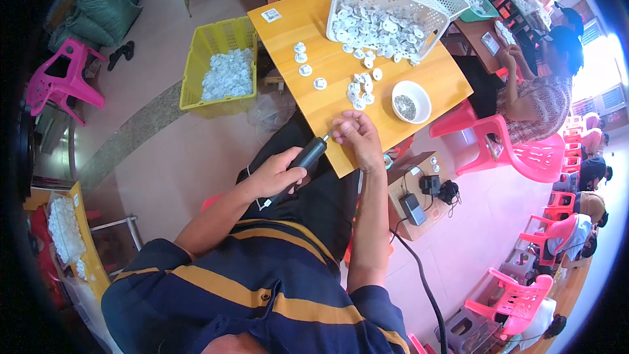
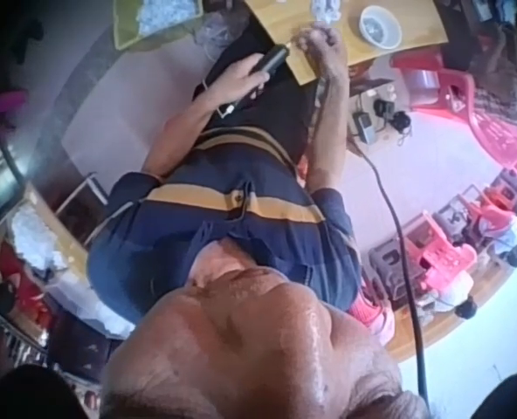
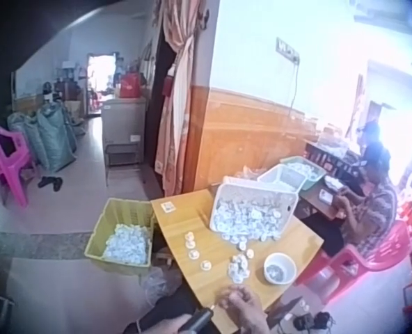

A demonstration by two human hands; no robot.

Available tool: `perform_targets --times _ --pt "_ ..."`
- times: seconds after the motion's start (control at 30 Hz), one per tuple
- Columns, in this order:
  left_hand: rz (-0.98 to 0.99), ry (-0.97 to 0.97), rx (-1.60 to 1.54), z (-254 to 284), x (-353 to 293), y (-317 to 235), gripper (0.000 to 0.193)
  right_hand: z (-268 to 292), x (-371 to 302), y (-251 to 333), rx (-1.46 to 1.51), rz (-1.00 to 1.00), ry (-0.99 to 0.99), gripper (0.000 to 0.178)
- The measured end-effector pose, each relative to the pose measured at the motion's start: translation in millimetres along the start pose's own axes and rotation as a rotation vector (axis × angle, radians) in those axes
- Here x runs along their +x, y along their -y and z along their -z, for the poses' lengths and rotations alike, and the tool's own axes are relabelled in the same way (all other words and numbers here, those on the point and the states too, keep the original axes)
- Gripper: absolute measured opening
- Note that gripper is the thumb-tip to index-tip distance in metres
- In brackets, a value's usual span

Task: Assembling small plastic battery components using an electric screwdriver.

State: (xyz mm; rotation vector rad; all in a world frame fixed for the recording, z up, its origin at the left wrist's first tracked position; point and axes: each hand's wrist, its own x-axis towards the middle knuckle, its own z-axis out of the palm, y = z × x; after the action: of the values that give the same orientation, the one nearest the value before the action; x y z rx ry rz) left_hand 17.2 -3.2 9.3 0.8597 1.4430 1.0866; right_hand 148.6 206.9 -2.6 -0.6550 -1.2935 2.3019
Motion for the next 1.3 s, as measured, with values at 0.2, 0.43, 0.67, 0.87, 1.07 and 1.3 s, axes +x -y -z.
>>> perform_targets --times 0.2,0.43,0.67,0.87,1.07,1.3 --pt "-0.034 -0.036 -0.053 4 2 3 0.03 24 27 -6 -0.271 0.266 -0.375 0.017" --pt "-0.032 -0.067 -0.037 7 -3 2 0.024 7 57 -11 -1.12 0.597 -0.639 0.029" --pt "-0.027 -0.078 -0.03 12 -8 -5 0.022 1 62 -10 -1.287 0.574 -0.637 0.026" --pt "-0.034 -0.091 -0.053 12 -5 0 0.023 -7 51 -9 -0.961 0.645 -0.542 0.018" --pt "-0.059 -0.089 -0.062 12 -6 -6 0.024 0 34 -27 -0.359 0.485 -0.345 0.015" --pt "-0.07 -0.06 -0.096 7 -5 2 0.026 -10 24 -34 -0.089 0.351 -0.396 0.021"
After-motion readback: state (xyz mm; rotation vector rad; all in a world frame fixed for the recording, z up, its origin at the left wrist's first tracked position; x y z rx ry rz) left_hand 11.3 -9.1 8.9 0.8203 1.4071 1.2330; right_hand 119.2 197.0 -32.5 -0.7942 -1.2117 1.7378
